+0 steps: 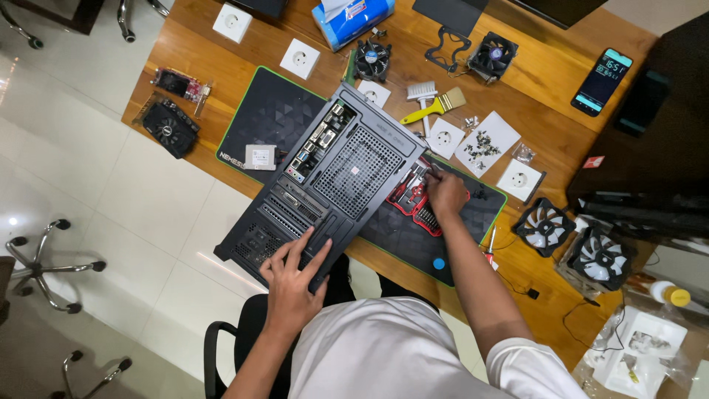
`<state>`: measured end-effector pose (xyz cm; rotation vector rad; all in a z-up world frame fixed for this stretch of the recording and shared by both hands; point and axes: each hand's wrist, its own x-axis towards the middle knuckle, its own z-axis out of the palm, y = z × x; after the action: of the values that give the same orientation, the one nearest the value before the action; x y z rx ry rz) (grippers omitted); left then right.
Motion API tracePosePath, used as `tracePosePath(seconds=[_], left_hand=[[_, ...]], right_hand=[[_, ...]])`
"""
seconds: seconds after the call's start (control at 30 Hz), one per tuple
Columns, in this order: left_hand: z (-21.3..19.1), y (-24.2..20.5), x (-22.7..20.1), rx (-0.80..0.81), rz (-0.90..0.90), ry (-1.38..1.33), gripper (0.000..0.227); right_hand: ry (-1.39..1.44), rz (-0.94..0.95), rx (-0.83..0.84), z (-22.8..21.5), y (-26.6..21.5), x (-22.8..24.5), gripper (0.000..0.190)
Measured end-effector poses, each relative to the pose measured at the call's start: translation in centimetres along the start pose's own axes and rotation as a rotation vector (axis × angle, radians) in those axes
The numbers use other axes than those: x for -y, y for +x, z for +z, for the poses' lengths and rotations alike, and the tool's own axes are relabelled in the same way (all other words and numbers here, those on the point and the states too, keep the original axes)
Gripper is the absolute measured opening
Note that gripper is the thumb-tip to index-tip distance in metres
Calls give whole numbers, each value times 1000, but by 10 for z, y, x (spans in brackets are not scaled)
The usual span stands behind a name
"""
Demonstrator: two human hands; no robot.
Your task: The person works on the back panel of a desktop computer case, using a screwdriver to remove and install screws. They handle a cooling fan and various small parts on the desk while securing components inside the case.
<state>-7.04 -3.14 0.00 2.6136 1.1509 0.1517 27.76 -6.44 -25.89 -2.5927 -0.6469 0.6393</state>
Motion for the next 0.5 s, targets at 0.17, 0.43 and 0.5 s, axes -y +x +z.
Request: tracePosePath(seconds=[0.17, 0.43, 0.5], left_hand=[[0, -1, 1, -12, 8, 26, 82], [9, 4, -12, -42, -98, -27, 93], [12, 7, -21, -68, -140, -45, 84]], right_hand=[[-55, 9, 6, 0, -2, -3, 26], [-2, 96, 91, 9, 8, -14, 19], [46, 110, 76, 13, 12, -15, 19]])
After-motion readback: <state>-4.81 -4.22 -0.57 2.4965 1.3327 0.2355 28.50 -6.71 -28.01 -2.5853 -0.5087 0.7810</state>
